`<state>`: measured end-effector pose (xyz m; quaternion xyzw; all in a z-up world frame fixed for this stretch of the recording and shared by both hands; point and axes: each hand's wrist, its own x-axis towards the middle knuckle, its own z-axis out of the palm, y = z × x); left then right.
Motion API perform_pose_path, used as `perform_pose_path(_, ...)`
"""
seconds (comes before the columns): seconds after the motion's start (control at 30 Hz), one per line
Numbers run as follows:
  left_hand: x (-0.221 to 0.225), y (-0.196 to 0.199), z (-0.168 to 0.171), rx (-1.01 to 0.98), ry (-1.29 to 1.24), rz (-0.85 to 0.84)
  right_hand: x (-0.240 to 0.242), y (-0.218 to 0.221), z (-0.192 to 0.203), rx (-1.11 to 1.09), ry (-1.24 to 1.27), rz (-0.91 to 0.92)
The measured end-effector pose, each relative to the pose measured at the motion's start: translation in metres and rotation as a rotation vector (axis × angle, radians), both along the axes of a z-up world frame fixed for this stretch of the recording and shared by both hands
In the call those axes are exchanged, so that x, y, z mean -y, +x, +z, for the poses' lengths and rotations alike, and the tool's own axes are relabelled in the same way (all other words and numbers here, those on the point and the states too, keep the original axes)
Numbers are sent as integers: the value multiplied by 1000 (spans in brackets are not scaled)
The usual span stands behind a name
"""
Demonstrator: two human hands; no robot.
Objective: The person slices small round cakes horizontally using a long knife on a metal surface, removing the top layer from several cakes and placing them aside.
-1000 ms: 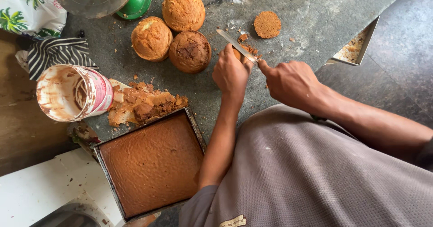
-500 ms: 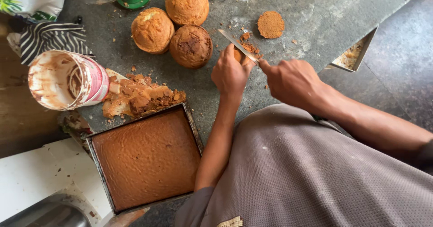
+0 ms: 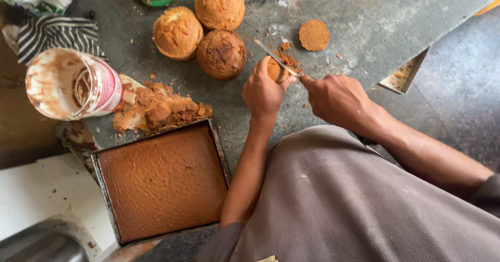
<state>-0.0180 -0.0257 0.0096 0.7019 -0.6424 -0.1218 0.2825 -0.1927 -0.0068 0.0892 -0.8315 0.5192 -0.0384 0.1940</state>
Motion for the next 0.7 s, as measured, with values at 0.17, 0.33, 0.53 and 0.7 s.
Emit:
perform_pose_path(0.17, -3, -2, -3, -18, 30, -9, 15, 4, -32, 62, -84, 5)
perform_pose_path(0.33, -25, 10, 13, -90, -36, 20, 25, -3, -39, 264, 11, 4)
perform_pose_path(0.53, -33, 20, 27, 88, -74, -45, 0, -1, -29, 341, 79, -19)
perform_pose_path(0.7, -2, 15, 31, -16, 329, -13, -9, 7, 4, 198, -9, -7)
